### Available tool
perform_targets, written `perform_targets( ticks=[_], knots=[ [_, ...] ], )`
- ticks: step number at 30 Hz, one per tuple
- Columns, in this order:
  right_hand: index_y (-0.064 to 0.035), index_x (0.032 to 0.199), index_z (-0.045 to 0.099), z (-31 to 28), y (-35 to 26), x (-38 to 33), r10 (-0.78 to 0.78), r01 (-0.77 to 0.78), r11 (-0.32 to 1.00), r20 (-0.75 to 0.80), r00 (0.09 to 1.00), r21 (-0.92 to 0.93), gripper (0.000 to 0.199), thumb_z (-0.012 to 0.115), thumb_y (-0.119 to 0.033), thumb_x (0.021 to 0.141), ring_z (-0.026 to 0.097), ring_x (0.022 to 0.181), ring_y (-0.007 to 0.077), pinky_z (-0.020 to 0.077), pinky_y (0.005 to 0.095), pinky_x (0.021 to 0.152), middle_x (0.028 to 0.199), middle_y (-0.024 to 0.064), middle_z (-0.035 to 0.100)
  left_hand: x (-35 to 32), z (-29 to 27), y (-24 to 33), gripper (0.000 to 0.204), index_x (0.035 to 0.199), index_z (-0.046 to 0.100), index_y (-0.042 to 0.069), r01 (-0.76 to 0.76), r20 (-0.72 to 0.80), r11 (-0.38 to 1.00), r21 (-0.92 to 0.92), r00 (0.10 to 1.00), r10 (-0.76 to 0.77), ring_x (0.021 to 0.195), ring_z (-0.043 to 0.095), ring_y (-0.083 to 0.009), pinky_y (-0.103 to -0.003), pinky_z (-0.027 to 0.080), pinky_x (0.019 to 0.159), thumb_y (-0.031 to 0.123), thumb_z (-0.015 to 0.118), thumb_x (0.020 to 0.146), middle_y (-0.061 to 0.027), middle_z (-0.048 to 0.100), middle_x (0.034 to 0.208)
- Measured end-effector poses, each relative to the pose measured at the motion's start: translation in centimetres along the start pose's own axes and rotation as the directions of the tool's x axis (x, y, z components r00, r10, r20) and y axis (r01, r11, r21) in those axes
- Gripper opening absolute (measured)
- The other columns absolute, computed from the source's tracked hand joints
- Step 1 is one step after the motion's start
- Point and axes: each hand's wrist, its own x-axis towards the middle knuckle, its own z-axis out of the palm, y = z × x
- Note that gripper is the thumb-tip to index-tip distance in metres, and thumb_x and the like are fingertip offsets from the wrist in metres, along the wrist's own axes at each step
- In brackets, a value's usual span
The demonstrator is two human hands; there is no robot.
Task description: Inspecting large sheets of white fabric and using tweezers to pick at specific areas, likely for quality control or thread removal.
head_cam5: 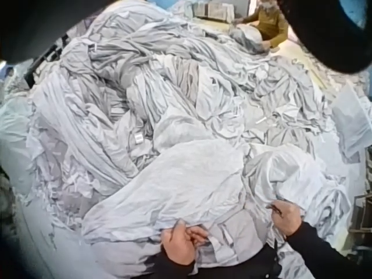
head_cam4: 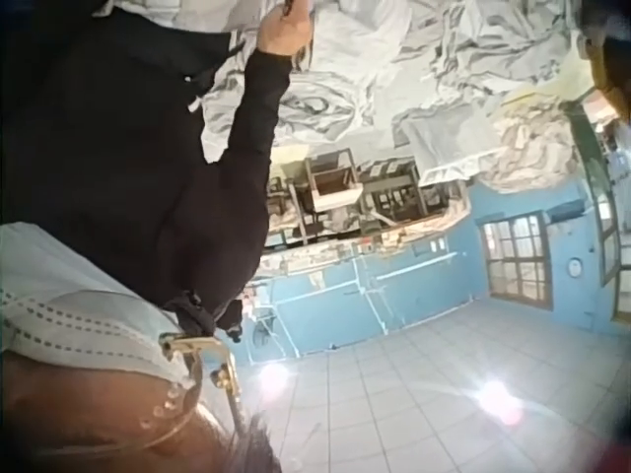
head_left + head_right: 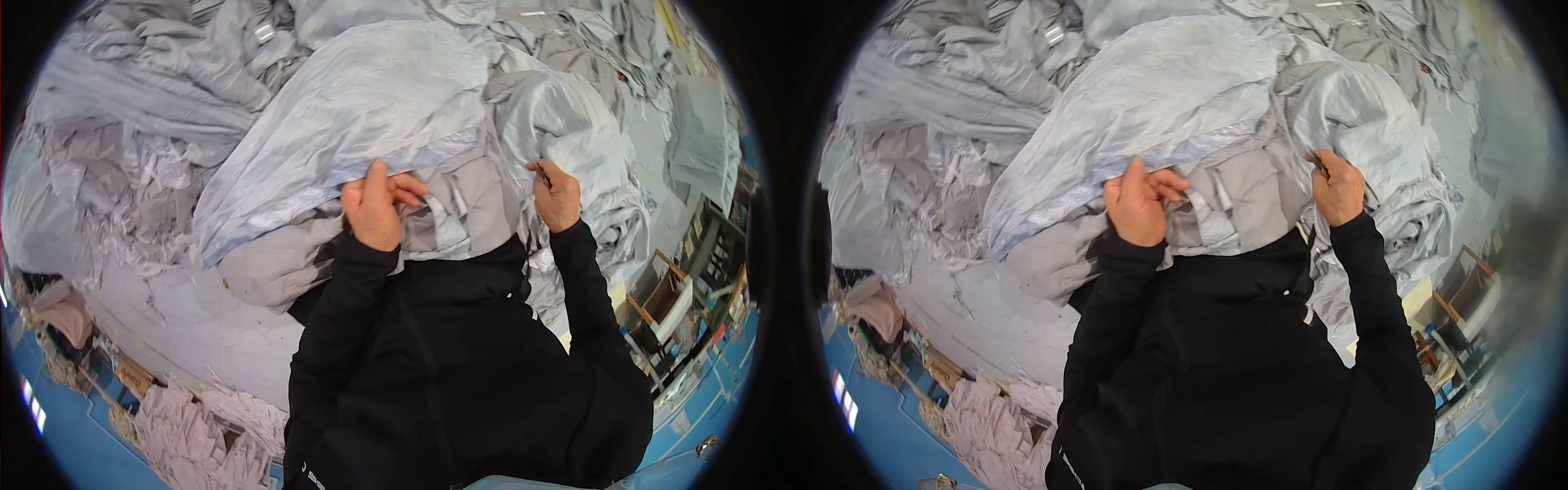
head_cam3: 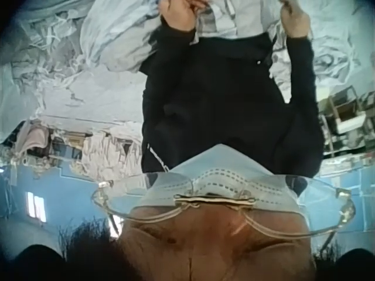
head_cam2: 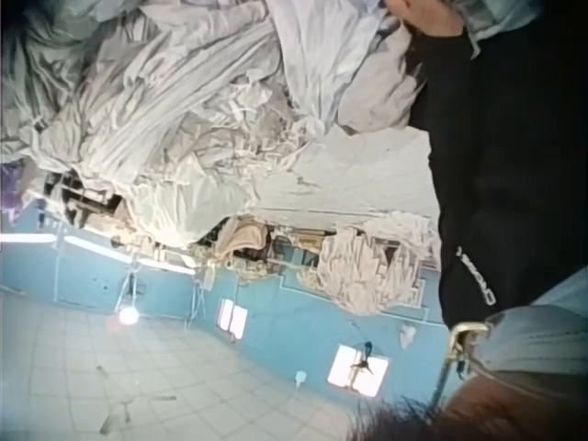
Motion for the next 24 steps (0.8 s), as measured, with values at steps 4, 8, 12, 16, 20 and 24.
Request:
perform_targets(
  ticks=[4,8,12,16,20,24],
  knots=[
    [-0.0022,0.116,0.063,2.6,-7.3,1.9,-0.277,0.256,0.880,-0.004,0.961,0.399,0.041,0.061,0.011,0.077,0.052,0.071,0.0093,0.0463,0.0221,0.063,0.111,0.0072,0.059,-0.3,1.2,-0.5,0.029,0.084,0.064,-0.007,0.038,-0.011,0.995,0.093,0.999,-0.037,0.055,0.061,-0.0128,-0.023,0.048,0.052,0.014,0.050,0.099,-0.0148,0.070,0.072],
    [-0.0034,0.122,0.058,4.9,-11.3,2.7,-0.353,0.264,0.827,0.094,0.931,0.496,0.052,0.065,0.012,0.072,0.049,0.073,0.0078,0.0460,0.0206,0.064,0.120,0.0045,0.053,-1.0,2.0,-0.1,0.010,0.098,0.067,-0.005,-0.007,0.014,0.997,0.080,1.000,0.006,0.067,0.063,-0.0098,-0.023,0.050,0.060,0.000,0.063,0.090,-0.0068,0.070,0.087],
    [-0.0030,0.119,0.059,7.7,-9.9,3.8,-0.446,0.407,0.793,-0.022,0.895,0.454,0.053,0.065,0.012,0.068,0.047,0.074,0.0061,0.0433,0.0191,0.064,0.110,0.0030,0.052,-1.2,2.5,-0.8,0.016,0.104,0.068,-0.004,-0.176,-0.032,0.979,0.099,0.983,0.180,0.080,0.063,-0.0089,-0.024,0.050,0.069,-0.002,0.065,0.088,-0.0049,0.070,0.095],
    [-0.0017,0.110,0.061,8.2,-9.6,4.4,-0.478,0.486,0.772,-0.130,0.869,0.411,0.044,0.059,0.014,0.068,0.050,0.077,0.0083,0.0416,0.0191,0.065,0.105,0.0038,0.055,-1.2,2.1,-1.0,0.017,0.105,0.068,-0.002,-0.151,-0.022,0.988,0.028,0.988,0.152,0.079,0.060,-0.0061,-0.023,0.048,0.068,0.000,0.068,0.088,-0.0015,0.068,0.090],
    [-0.0008,0.101,0.064,8.2,-8.8,4.5,-0.430,0.472,0.822,-0.198,0.881,0.318,0.038,0.056,0.017,0.068,0.059,0.084,0.0126,0.0463,0.0238,0.073,0.095,0.0057,0.062,-1.1,2.3,-1.0,0.010,0.098,0.068,0.000,-0.166,-0.039,0.986,0.020,0.985,0.167,0.059,0.051,-0.0020,-0.021,0.038,0.052,0.002,0.068,0.088,0.0043,0.061,0.072],
    [-0.0002,0.098,0.066,8.5,-6.6,5.7,-0.376,0.468,0.825,-0.311,0.873,0.316,0.038,0.053,0.017,0.065,0.064,0.079,0.0195,0.0498,0.0262,0.073,0.088,0.0101,0.064,-1.2,2.0,-1.1,0.004,0.090,0.067,0.000,-0.162,-0.051,0.987,0.014,0.985,0.163,0.055,0.052,-0.0039,-0.021,0.041,0.050,0.004,0.067,0.090,0.0025,0.060,0.069]
  ],
)
